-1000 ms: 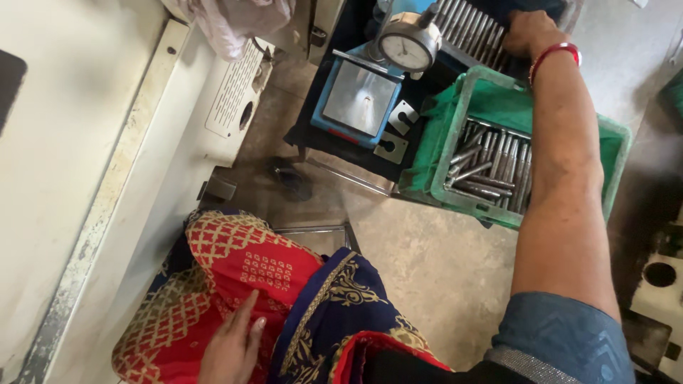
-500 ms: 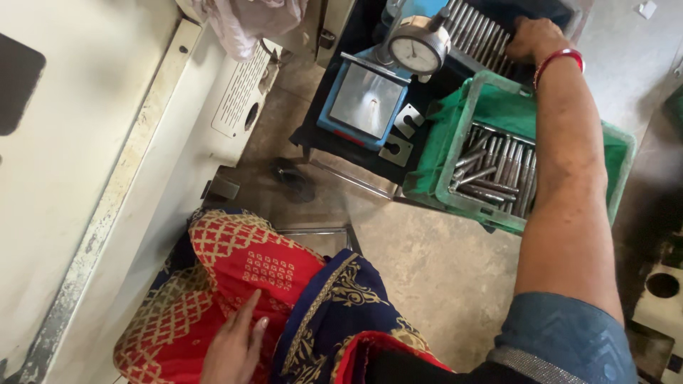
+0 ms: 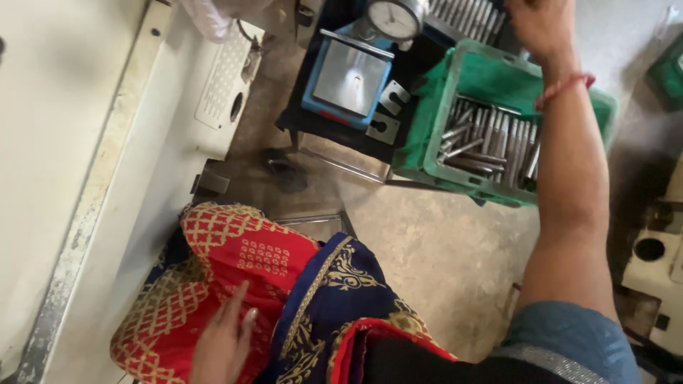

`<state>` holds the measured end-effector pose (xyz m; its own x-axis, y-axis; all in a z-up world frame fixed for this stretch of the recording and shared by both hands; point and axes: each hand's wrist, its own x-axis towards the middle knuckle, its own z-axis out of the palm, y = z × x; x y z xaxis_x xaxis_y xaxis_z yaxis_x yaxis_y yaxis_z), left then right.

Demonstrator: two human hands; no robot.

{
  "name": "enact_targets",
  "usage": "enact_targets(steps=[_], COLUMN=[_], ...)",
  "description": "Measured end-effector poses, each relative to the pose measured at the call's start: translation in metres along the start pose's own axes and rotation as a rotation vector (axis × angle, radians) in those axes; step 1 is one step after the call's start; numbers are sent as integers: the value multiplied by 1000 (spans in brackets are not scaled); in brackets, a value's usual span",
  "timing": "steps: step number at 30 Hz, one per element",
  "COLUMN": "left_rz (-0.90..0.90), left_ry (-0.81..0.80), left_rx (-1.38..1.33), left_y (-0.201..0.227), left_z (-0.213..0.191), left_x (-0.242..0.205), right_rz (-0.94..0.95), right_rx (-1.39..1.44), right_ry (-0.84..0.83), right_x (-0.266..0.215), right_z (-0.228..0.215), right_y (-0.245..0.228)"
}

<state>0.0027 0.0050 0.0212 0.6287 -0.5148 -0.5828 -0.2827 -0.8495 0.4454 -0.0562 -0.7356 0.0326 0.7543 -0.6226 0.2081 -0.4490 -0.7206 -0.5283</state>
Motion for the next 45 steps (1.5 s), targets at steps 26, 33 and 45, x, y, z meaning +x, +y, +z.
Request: enact_targets(steps=[26, 33, 45], left_rz=[86, 111, 281], left_ry=[171, 213, 406], left_rx=[-112, -182, -288], left_y=[-30, -41, 0], left_z=[12, 18, 5], left_x=[-59, -74, -95], right_rz=[-219, -264, -963], right_rx=[-176, -300, 521], right_ry=[-60, 25, -376], right_x=[-189, -202, -283], right_z=[-21, -21, 90], right_y=[-156, -224, -452])
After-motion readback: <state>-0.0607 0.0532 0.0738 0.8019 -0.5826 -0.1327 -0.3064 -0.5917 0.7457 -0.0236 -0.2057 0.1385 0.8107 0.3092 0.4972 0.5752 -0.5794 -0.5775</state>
